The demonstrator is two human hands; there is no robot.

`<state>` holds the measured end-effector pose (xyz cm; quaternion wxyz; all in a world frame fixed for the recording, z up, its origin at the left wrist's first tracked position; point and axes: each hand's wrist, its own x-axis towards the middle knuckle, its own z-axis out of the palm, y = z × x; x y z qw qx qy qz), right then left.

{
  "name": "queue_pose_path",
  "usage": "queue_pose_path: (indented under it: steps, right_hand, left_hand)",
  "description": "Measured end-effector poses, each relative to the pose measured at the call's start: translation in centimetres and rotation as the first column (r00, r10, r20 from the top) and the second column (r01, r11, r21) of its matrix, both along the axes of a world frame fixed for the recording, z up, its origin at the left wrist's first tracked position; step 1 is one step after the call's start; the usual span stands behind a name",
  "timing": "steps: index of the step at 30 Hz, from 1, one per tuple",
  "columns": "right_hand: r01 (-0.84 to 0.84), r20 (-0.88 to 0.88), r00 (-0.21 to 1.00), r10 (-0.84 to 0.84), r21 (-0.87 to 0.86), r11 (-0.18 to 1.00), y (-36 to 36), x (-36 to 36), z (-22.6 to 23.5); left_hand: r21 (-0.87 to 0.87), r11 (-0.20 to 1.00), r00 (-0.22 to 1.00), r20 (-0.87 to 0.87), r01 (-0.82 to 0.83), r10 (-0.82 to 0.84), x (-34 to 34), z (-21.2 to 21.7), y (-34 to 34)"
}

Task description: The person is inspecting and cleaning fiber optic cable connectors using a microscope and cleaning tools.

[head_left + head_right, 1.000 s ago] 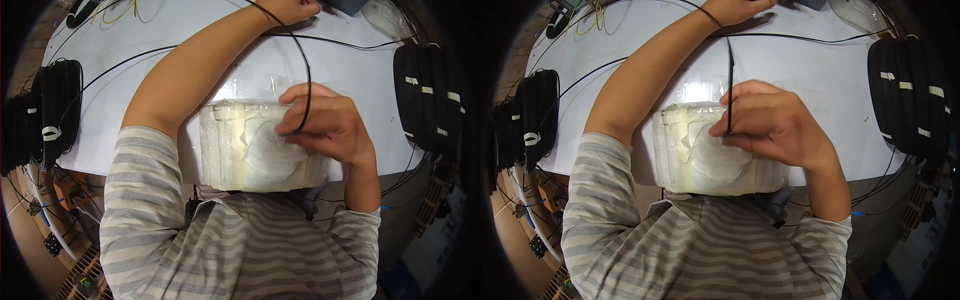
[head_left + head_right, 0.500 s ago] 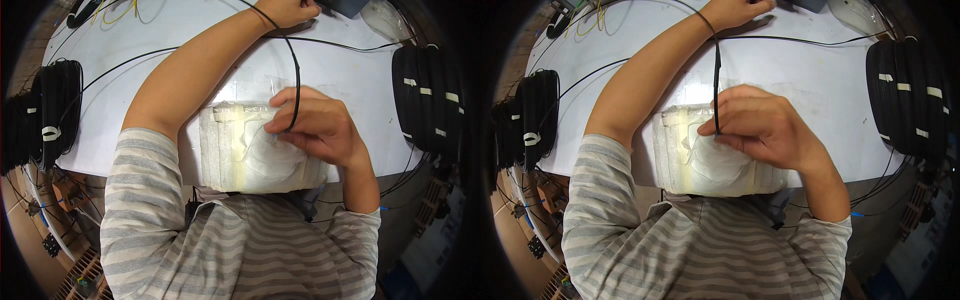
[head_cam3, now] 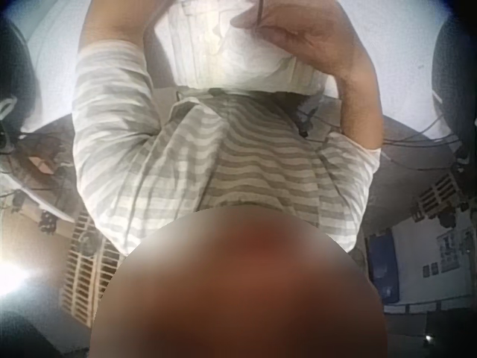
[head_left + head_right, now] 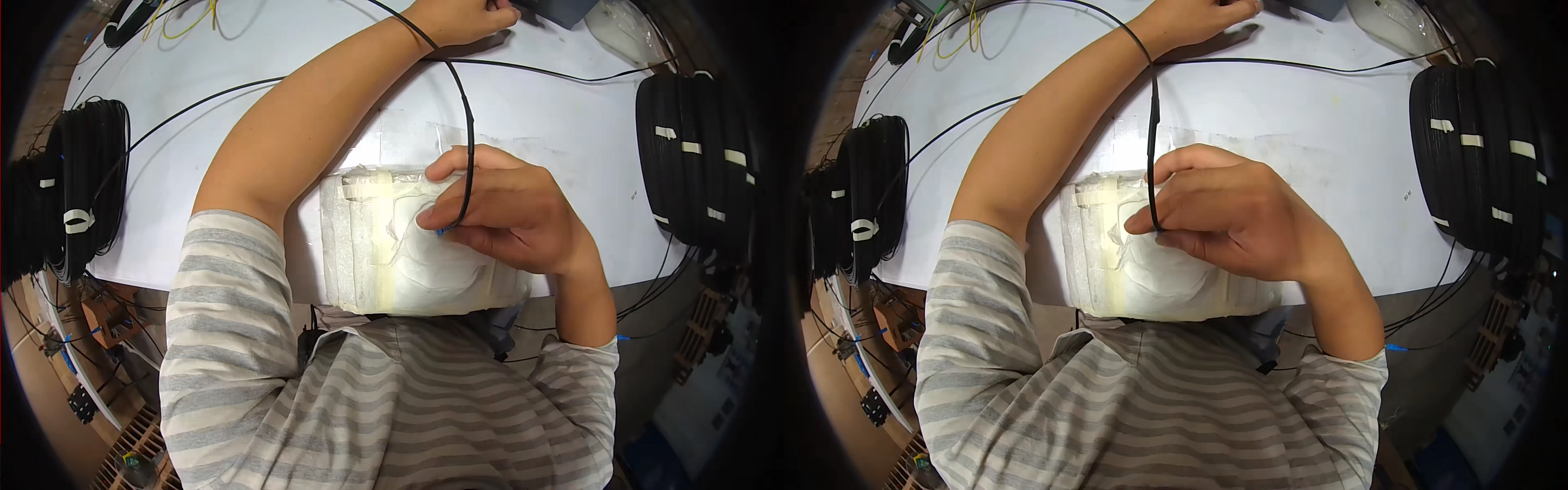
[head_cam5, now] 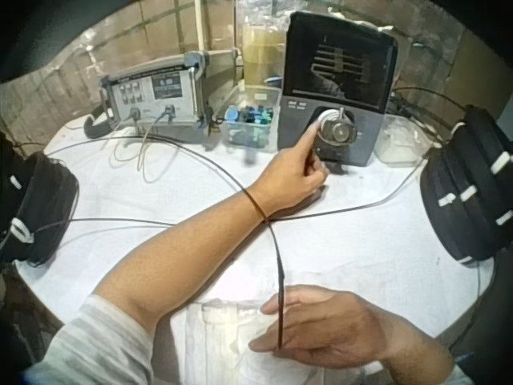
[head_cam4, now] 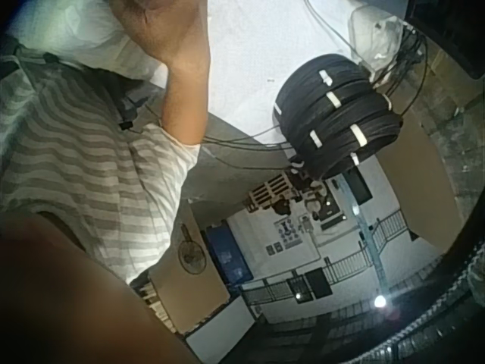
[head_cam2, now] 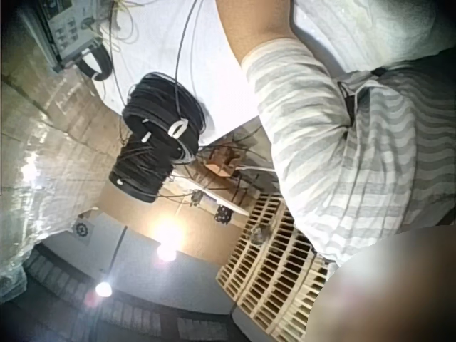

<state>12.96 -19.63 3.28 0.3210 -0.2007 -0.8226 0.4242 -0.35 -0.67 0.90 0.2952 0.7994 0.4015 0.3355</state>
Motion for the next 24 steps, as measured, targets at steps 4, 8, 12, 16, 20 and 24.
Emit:
queue_pose_path:
  steps: [4,8,12,16,20,24]
  right_hand:
    - [0.072,0.034,0.997,-0.072,0.007,0.997,0.2,0.0,0.6]
    - [0.048,0.013,0.999,-0.049,0.063,0.997,0.2,0.0,0.9]
    - [0.031,0.036,0.999,-0.033,0.069,0.997,0.3,0.2,0.5]
    - [0.038,0.027,0.999,-0.039,0.051,0.998,0.2,0.1,1.1]
    - [0.053,0.054,0.997,-0.054,0.032,0.998,0.0,0.3,0.6]
    - [0.111,0.087,0.989,-0.118,0.085,0.99,0.2,0.8,1.3]
  left_hand:
    - [0.072,0.992,0.983,0.145,0.104,-0.114,0.0,-1.4,1.3]
    - [0.053,0.992,0.984,0.138,0.11,-0.117,-0.3,-1.3,1.1]
    - [0.093,0.992,0.987,0.129,0.085,-0.097,0.0,-1.4,1.3]
    - [0.067,0.993,0.985,0.134,0.102,-0.11,-0.3,-1.3,1.2]
    - [-0.209,0.963,0.965,-0.235,-0.168,0.117,1.3,4.3,-2.0]
    - [0.069,0.993,0.984,0.141,0.097,-0.106,0.0,-1.4,1.3]
